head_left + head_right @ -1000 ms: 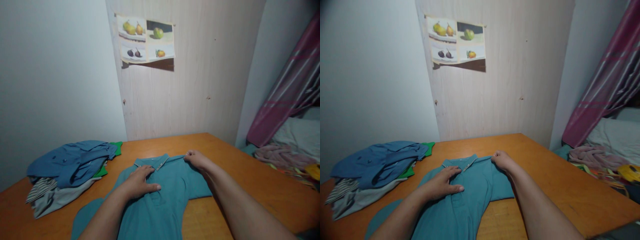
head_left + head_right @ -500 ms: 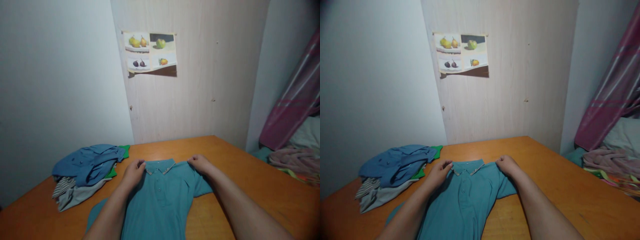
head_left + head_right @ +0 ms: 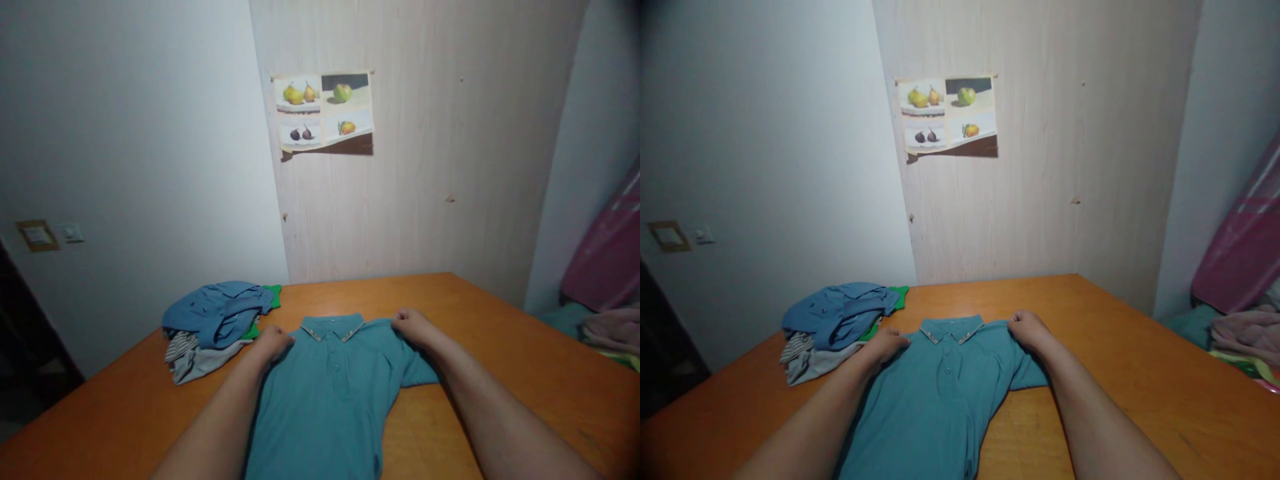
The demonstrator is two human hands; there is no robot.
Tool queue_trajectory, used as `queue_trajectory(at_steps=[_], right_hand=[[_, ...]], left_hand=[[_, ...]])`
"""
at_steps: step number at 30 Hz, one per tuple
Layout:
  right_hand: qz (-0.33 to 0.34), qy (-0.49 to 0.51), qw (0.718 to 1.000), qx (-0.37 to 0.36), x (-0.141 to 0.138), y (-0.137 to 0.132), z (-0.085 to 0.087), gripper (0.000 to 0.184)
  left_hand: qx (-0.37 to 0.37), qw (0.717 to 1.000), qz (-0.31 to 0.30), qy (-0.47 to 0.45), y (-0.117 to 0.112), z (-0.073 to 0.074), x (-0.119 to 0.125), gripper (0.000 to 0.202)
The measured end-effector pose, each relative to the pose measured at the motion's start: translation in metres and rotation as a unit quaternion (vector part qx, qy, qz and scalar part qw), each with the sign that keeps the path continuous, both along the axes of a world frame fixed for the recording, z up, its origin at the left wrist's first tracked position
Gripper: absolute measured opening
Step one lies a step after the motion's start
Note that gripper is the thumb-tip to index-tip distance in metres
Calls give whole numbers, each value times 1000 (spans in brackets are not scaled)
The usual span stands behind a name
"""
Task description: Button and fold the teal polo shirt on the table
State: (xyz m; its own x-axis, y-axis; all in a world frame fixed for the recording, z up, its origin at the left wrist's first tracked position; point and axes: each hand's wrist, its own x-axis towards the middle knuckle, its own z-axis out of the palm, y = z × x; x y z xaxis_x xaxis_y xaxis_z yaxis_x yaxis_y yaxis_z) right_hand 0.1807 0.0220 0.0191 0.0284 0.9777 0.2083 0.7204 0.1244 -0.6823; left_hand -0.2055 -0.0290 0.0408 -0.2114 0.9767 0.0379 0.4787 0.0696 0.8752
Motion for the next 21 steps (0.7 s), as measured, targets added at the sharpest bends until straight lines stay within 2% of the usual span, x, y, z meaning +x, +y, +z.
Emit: queue_trajectory(at_steps=[3, 6, 10, 12, 14, 15, 16, 18, 20, 21], right_hand=[[-14, -3, 1000, 15, -2, -4, 3, 11], [-44, -13, 998, 35, -3, -11, 10, 4], [-74, -36, 990, 115, -18, -24, 23, 19], [-30, 4, 990, 136, -36, -35, 31, 27], [59, 98, 988, 105, -59, -52, 41, 41], [116, 152, 979, 64, -71, -63, 46, 45], [179, 209, 961, 6, -84, -74, 52, 48], [265, 312, 906, -111, -107, -95, 62, 53], [305, 377, 857, -173, -126, -111, 69, 50], [310, 398, 845, -178, -133, -116, 70, 45]], left_hand=[[-28, 999, 27, -35, -11, 11, 5, 18], [-24, 995, 38, -93, -23, 28, 10, 14], [5, 985, 51, -164, -39, 52, 13, 17], [22, 979, 47, -196, -48, 62, 18, 17], [33, 971, 24, -234, -56, 69, 29, 16], [34, 966, 5, -255, -61, 72, 36, 16], [31, 961, -18, -276, -66, 74, 44, 15], [14, 948, -71, -310, -76, 78, 63, 13], [-16, 931, -125, -342, -87, 80, 79, 14], [-35, 917, -154, -367, -92, 82, 85, 16]])
